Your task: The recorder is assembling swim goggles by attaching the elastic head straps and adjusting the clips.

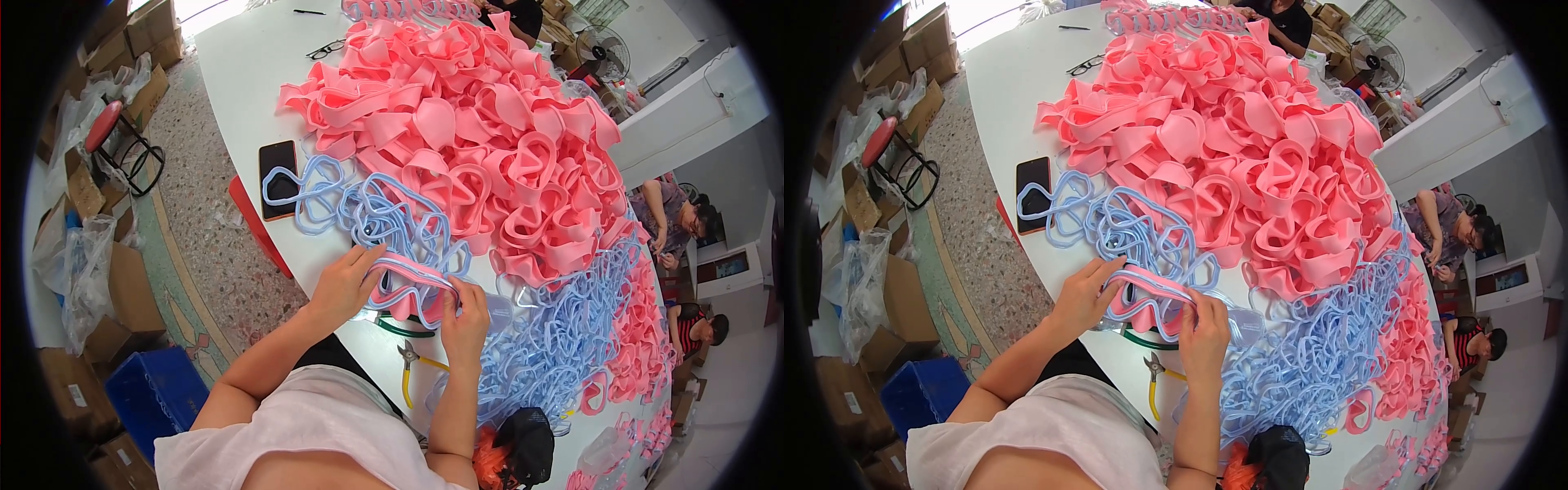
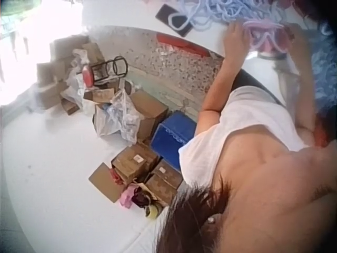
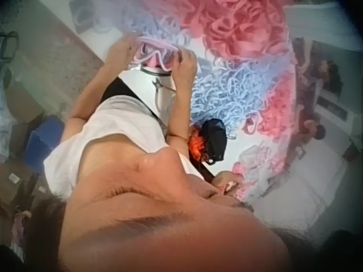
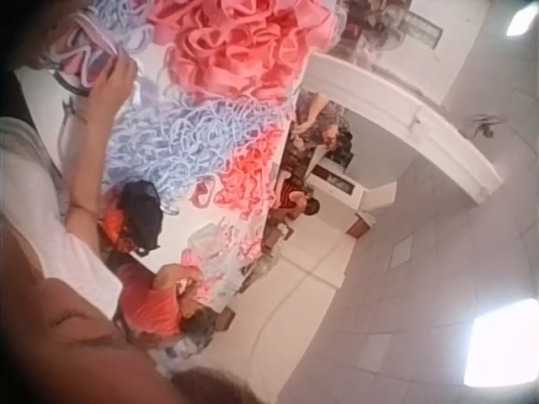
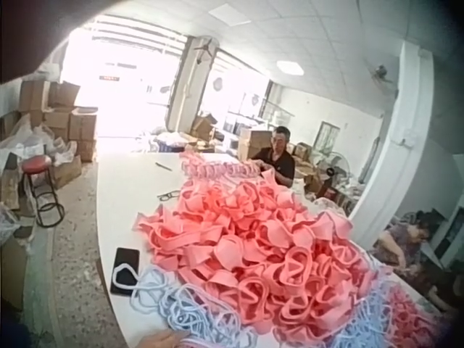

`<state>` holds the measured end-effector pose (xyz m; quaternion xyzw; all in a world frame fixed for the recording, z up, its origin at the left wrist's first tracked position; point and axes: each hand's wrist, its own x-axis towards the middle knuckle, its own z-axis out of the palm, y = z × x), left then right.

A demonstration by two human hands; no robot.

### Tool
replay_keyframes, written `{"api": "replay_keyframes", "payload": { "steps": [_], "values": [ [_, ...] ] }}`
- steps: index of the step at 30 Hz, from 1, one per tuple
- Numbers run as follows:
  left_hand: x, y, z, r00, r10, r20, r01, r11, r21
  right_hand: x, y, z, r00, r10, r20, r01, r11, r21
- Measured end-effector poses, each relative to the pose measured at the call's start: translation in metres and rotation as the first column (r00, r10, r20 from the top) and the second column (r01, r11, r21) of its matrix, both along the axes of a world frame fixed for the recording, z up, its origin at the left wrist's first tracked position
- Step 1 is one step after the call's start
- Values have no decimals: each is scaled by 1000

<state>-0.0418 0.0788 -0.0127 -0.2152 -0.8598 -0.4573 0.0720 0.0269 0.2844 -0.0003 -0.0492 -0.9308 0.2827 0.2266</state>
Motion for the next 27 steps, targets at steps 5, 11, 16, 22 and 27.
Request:
{"api": "replay_keyframes", "payload": {
  "steps": [5, 11, 16, 22, 27],
  "values": [
    [-1, -2, -7, 987, -69, 147, 46, 987, 156, 4, 1, -2, 999, 2, 37, -2, 1000, 7],
    [0, -1, 21, 993, -69, 97, 42, 966, 254, 9, -12, 26, 999, 4, -34, -8, 994, -109],
    [2, 3, 18, 982, -136, 130, 58, 876, 478, 10, -25, 41, 991, 73, -111, -84, 992, -98],
    [11, -3, 40, 905, -210, 369, -12, 856, 517, 20, -34, 56, 991, 52, 124, 5, 906, -423],
    [6, -7, 39, 961, -164, 223, -18, 767, 641, 23, -28, 43, 947, 173, -270, -318, 616, -721]
  ]
}}
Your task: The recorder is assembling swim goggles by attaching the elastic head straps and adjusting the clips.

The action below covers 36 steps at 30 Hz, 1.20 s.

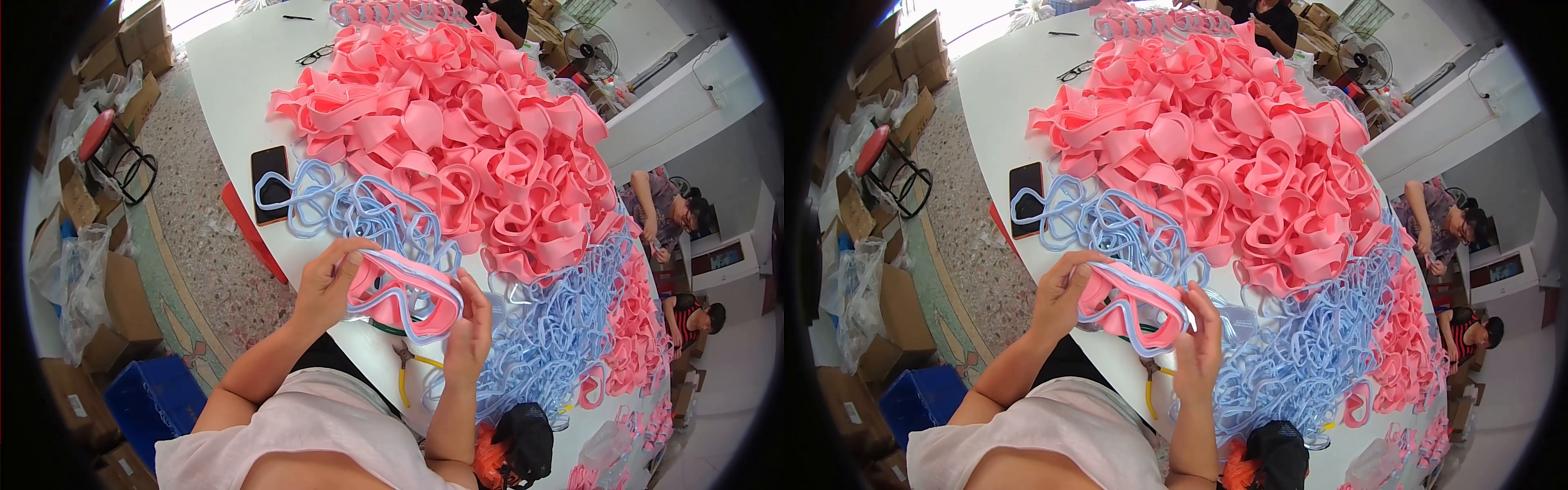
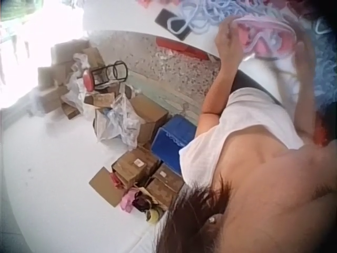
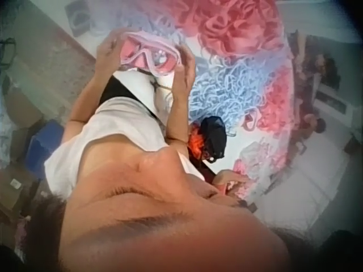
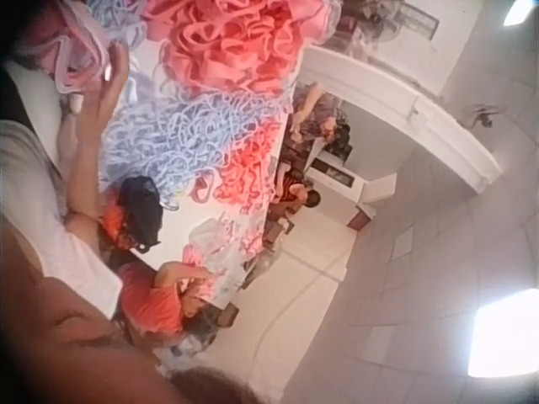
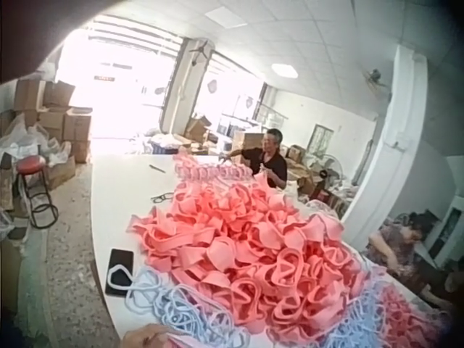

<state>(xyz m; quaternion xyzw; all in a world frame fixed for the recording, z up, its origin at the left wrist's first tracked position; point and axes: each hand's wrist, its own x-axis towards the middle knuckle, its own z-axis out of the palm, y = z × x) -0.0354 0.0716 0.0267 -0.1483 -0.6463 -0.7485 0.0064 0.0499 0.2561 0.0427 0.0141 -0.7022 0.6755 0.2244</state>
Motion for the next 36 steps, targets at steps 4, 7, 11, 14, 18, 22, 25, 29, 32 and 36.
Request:
{"api": "replay_keyframes", "payload": {
  "steps": [4, 7, 11, 14, 18, 22, 25, 29, 32, 36],
  "values": [
    [-6, -3, -4, 999, 29, 24, -30, 998, 53, 5, 2, -5, 943, 331, -14, -254, 693, -675],
    [-5, 0, -5, 998, 71, -3, -70, 994, 85, 16, -2, -13, 884, 467, 28, -262, 543, -798],
    [-2, -2, -2, 998, 34, 44, -36, 998, 46, 16, -6, -19, 917, 399, -21, -188, 385, -904],
    [0, 1, -4, 999, 54, 4, -54, 998, 15, 13, -10, -10, 935, 353, -20, -176, 418, -891],
    [1, 1, -2, 997, 80, -22, -81, 996, -43, 14, -15, -2, 944, 322, -77, -161, 243, -957],
    [0, 3, -4, 997, 49, -58, -52, 996, -67, 8, -7, -12, 967, 216, -132, -171, 171, -970],
    [-3, 2, -12, 998, 64, -26, -65, 996, -64, 11, -15, -4, 980, 196, 33, -44, 376, -926],
    [-6, 3, -12, 991, 111, -80, -118, 988, -96, 13, -19, -8, 963, 265, 59, -65, 436, -898],
    [-5, -1, -6, 992, 105, -66, -112, 987, -114, 11, -22, 3, 963, 267, 49, -8, 212, -977],
    [-6, 1, -15, 994, 103, -22, -104, 993, -53, 17, -12, -10, 923, 379, -65, -154, 211, -965]
  ]
}}
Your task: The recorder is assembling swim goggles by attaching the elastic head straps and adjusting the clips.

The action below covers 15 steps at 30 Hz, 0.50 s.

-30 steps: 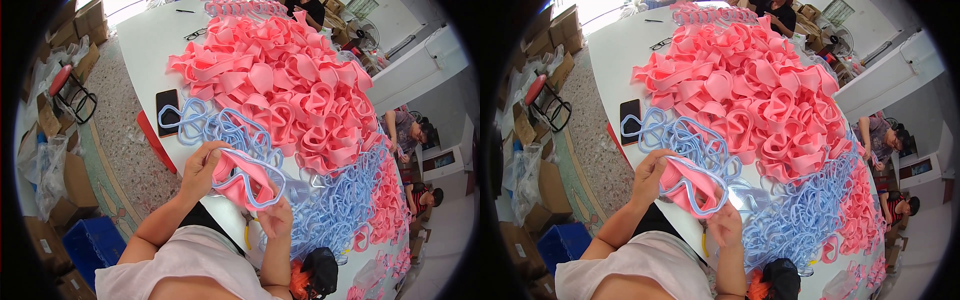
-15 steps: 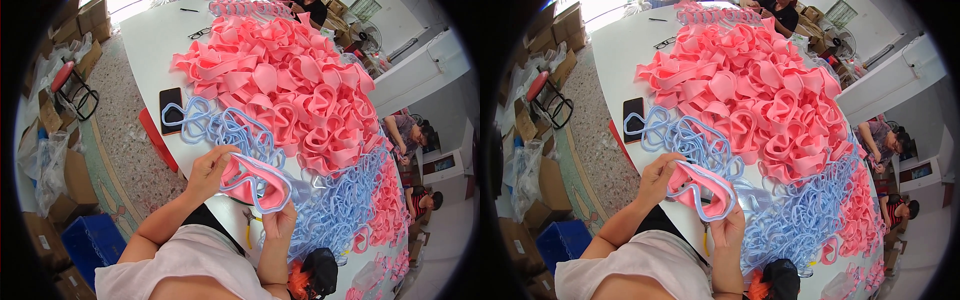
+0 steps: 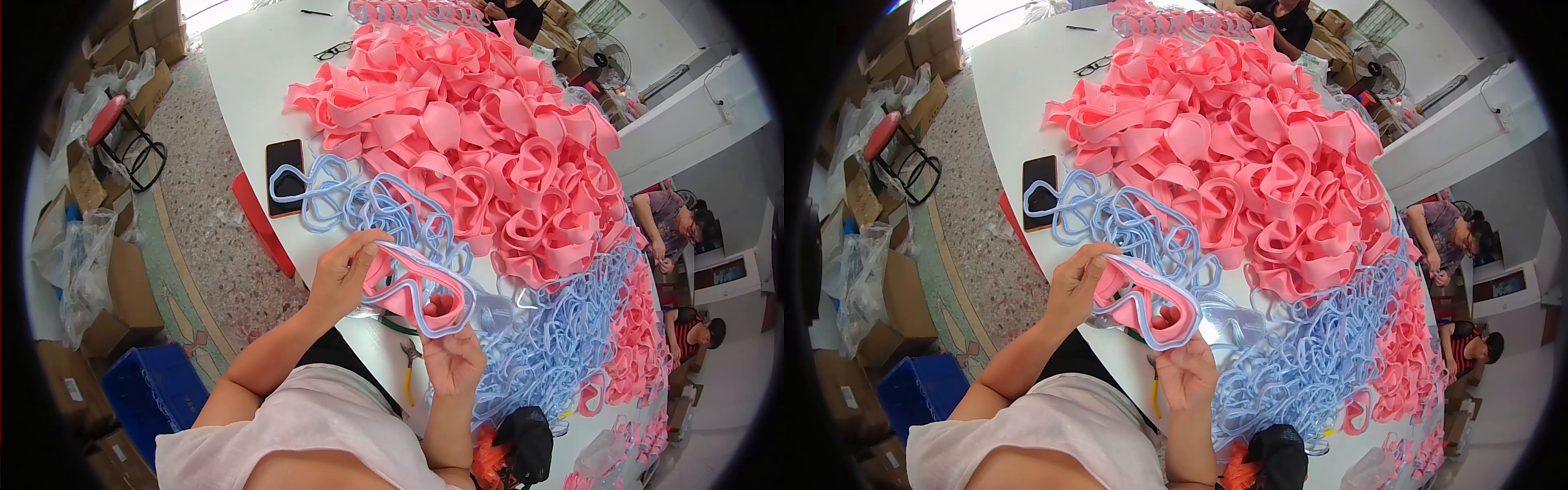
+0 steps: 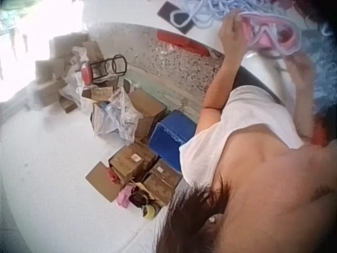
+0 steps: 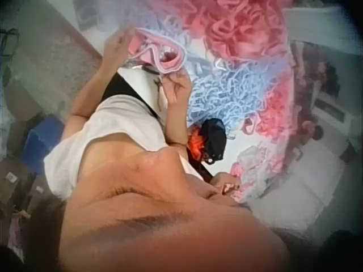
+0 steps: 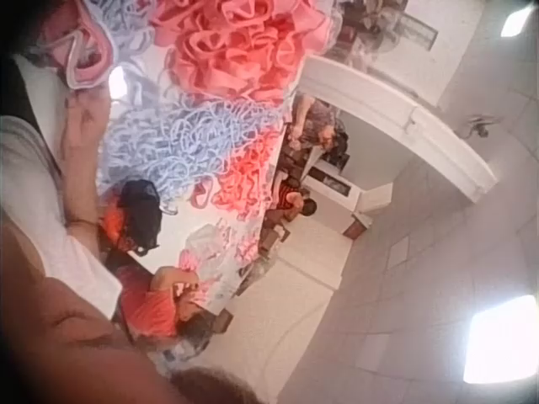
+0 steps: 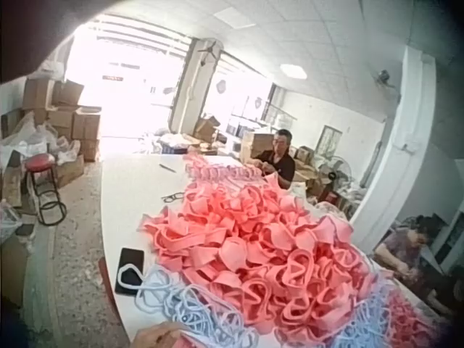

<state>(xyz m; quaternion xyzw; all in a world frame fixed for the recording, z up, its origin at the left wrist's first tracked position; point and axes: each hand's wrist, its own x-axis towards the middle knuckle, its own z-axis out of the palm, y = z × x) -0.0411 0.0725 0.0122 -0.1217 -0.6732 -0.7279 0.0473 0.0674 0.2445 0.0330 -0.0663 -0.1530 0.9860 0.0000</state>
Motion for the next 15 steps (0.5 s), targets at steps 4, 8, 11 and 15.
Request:
{"api": "replay_keyframes", "payload": {
  "steps": [4, 8, 11, 15],
  "values": [
    [3, -1, 8, 1000, -26, -14, 25, 997, -78, 2, -3, -12, 996, -46, 81, 17, 944, 328],
    [5, 0, 9, 992, -46, -114, 29, 989, -145, 2, -2, -23, 997, -33, 64, 13, 955, 296],
    [5, -2, 11, 996, -50, -76, 38, 986, -163, 3, -7, -28, 998, -35, 49, 20, 961, 274],
    [2, 0, 19, 997, -40, -62, 27, 981, -190, -5, -16, -22, 998, -52, -24, 57, 939, 340]
  ]
}}
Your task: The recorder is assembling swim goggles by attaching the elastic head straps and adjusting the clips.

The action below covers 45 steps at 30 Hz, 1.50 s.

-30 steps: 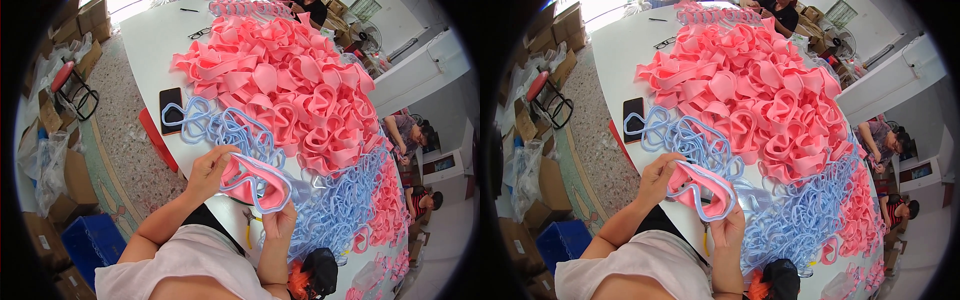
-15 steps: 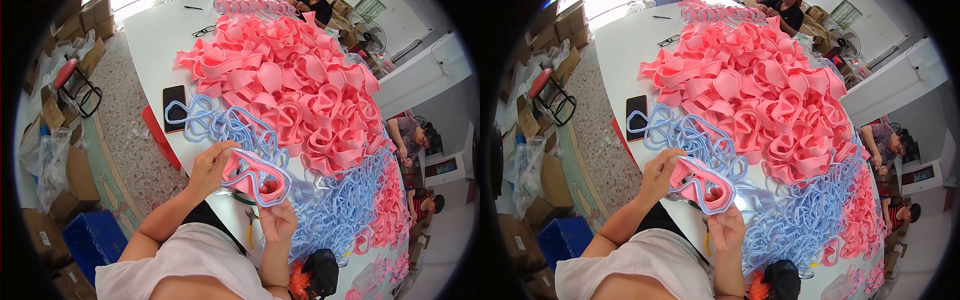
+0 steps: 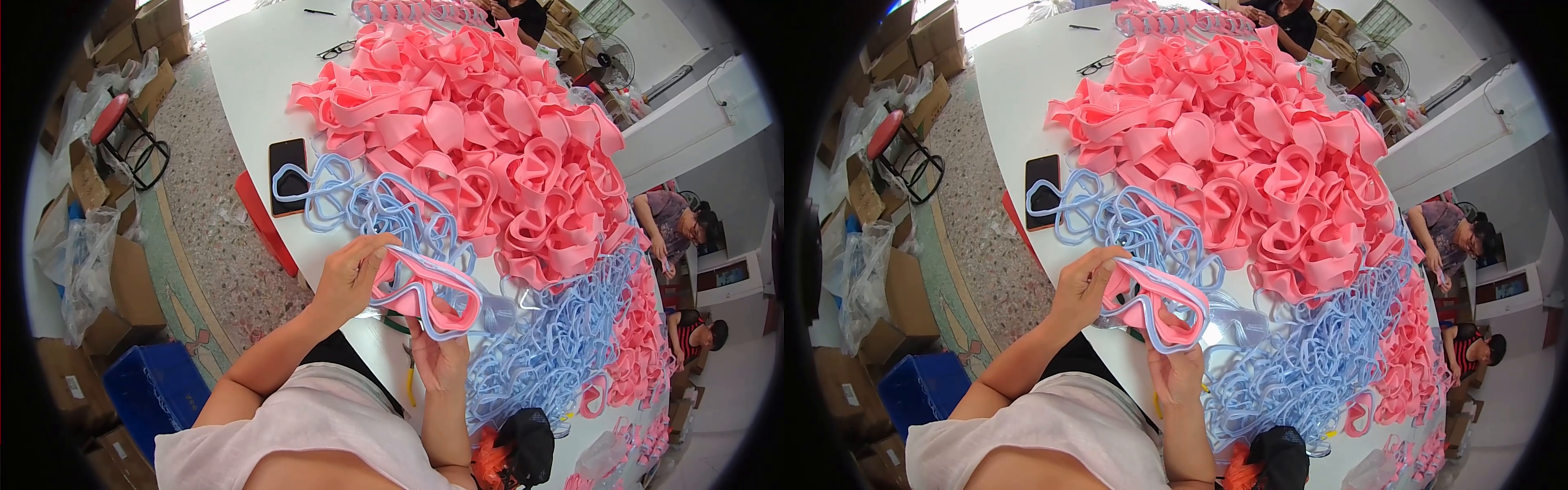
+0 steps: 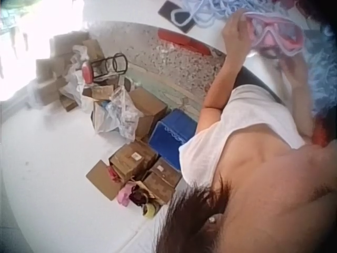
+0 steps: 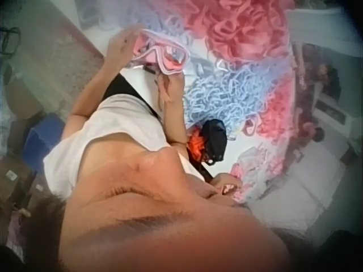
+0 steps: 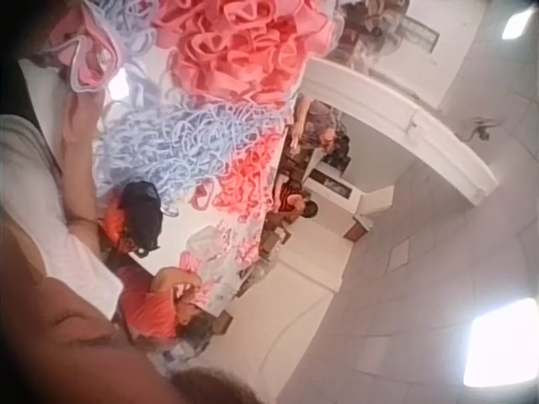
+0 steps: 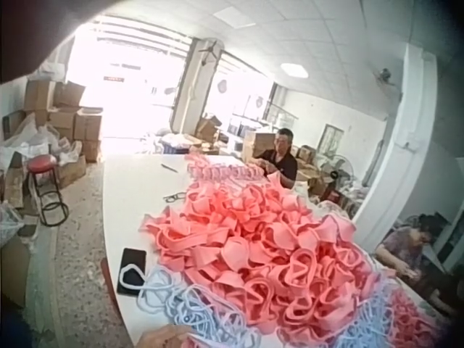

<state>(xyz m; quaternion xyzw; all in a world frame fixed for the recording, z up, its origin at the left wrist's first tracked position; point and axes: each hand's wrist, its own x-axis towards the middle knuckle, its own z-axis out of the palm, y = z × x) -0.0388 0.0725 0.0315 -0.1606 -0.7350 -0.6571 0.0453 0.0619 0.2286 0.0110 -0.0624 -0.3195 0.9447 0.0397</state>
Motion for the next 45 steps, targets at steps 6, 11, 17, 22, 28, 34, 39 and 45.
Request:
{"api": "replay_keyframes", "payload": {
  "steps": [6, 11, 17, 22, 28, 34, 39, 45],
  "values": [
    [-5, -1, -13, 999, 25, -44, -26, 999, -22, -4, -4, 2, 998, -9, 64, 8, 1000, 23],
    [-6, 0, -15, 998, 22, -53, -23, 1000, -9, -8, -5, -1, 999, -23, -37, 26, 995, 101],
    [-5, 2, -12, 1000, 1, -16, -2, 999, -42, -11, 5, -18, 966, 104, -236, -133, 985, -113],
    [-5, 4, -14, 988, 25, -150, -30, 999, -31, -10, -4, 2, 983, 115, -145, -115, 993, 8],
    [-5, 0, -3, 998, 28, -62, -38, 985, -167, -6, -5, -8, 998, -38, -50, 42, 994, 98],
    [-7, -4, -18, 891, -243, 383, 98, 927, 361, -4, -3, -10, 989, -137, -48, 140, 988, 67],
    [-4, -13, -19, 510, -685, 520, 71, 635, 769, -3, 1, -12, 985, -170, -41, 171, 985, 20],
    [3, -7, -18, 567, -655, 499, -106, 543, 833, -1, 4, -18, 981, -185, -57, 187, 982, 32]
  ]
}}
